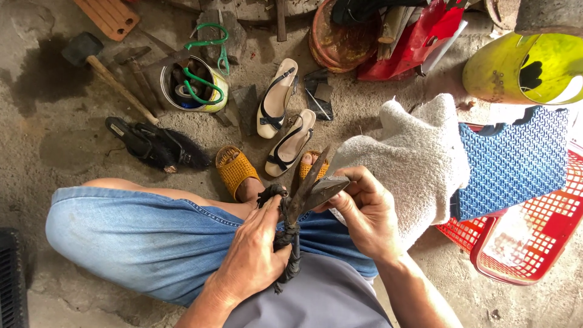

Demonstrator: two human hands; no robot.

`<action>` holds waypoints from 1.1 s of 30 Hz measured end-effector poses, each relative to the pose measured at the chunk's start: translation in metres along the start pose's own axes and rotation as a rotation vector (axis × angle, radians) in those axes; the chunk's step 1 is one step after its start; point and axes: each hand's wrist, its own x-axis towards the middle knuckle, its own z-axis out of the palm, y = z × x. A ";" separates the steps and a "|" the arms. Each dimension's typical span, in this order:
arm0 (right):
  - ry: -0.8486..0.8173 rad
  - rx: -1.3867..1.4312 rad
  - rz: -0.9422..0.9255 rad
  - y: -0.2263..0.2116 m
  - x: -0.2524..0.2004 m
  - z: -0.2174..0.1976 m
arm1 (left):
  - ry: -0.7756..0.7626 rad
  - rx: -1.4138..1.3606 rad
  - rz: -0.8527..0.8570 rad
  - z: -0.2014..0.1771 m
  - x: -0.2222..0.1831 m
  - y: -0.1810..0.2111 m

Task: Repairing a shoe by attaching a new heel tip and trimming it to size using shears.

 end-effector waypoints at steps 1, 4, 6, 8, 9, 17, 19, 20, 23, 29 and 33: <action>0.002 0.000 0.000 0.001 0.000 0.000 | -0.001 0.000 0.001 0.003 -0.001 -0.003; 0.009 -0.019 -0.003 0.001 -0.001 -0.001 | 0.043 0.080 0.038 0.012 -0.004 -0.010; 0.018 -0.008 0.008 0.001 -0.001 0.000 | 0.086 0.085 0.077 0.015 -0.004 -0.012; 0.032 -0.030 0.014 -0.001 0.000 0.002 | 0.113 0.083 0.099 0.016 -0.003 -0.010; 0.048 -0.052 0.021 -0.002 0.001 0.003 | 0.137 0.081 0.122 0.016 -0.002 -0.010; 0.031 -0.188 0.002 0.004 -0.004 -0.002 | 0.053 -0.009 0.062 0.012 0.001 -0.006; 0.020 -0.195 0.010 0.006 -0.006 -0.004 | 0.032 -0.021 0.044 0.012 0.000 -0.005; 0.017 -0.219 -0.011 0.007 -0.008 -0.005 | 0.034 -0.006 0.048 0.014 -0.001 -0.006; 0.007 -0.219 -0.033 0.004 -0.008 -0.003 | 0.056 0.039 0.063 0.022 -0.004 -0.013; 0.035 -0.205 -0.007 0.003 -0.005 0.003 | 0.151 0.096 0.136 0.030 -0.004 -0.018; 0.066 -0.162 0.013 0.008 -0.004 0.002 | 0.205 0.116 0.153 0.034 -0.002 -0.019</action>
